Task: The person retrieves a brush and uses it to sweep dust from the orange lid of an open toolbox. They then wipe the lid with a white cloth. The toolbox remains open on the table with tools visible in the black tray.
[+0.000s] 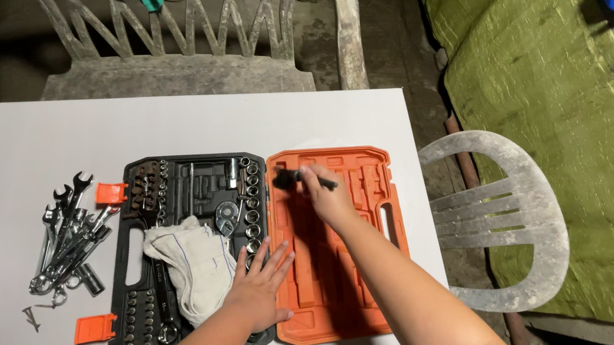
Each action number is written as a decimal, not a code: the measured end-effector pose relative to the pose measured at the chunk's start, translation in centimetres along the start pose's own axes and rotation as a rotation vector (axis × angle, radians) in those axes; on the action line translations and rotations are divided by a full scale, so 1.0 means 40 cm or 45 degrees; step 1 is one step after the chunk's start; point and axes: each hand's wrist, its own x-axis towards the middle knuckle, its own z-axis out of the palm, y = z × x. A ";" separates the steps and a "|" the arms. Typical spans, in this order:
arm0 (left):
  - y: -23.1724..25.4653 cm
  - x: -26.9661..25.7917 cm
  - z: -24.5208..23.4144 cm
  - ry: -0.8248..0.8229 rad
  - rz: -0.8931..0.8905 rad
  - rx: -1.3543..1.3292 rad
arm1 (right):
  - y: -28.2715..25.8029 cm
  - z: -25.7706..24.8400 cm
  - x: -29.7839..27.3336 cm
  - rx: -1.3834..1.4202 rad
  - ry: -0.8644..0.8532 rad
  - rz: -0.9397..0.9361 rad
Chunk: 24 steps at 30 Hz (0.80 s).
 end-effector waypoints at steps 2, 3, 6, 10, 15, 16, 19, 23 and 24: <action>0.001 -0.002 -0.003 -0.002 0.013 -0.013 | -0.017 -0.006 -0.005 -0.017 0.108 -0.185; -0.001 -0.002 -0.005 -0.002 0.020 -0.019 | -0.023 -0.006 -0.013 -0.092 0.164 -0.294; -0.003 0.000 -0.007 -0.025 0.024 0.006 | -0.039 0.013 -0.036 -0.307 0.068 -0.124; -0.007 0.007 -0.010 -0.082 0.028 0.035 | -0.064 0.052 -0.018 -0.712 -0.128 -0.033; -0.011 0.008 0.002 -0.021 0.060 -0.010 | -0.088 0.018 0.011 -0.212 0.109 -0.366; -0.014 0.015 -0.002 -0.019 0.058 -0.014 | -0.088 0.006 0.012 -0.267 0.184 -0.542; -0.015 0.011 0.012 -0.038 0.056 -0.017 | -0.065 0.016 -0.033 -0.519 0.018 -0.028; -0.017 0.020 0.012 -0.072 0.057 0.013 | -0.030 0.098 -0.053 -0.664 -0.138 -0.276; -0.019 0.024 0.011 -0.083 0.048 0.014 | -0.027 0.115 -0.044 -0.586 -0.089 -0.340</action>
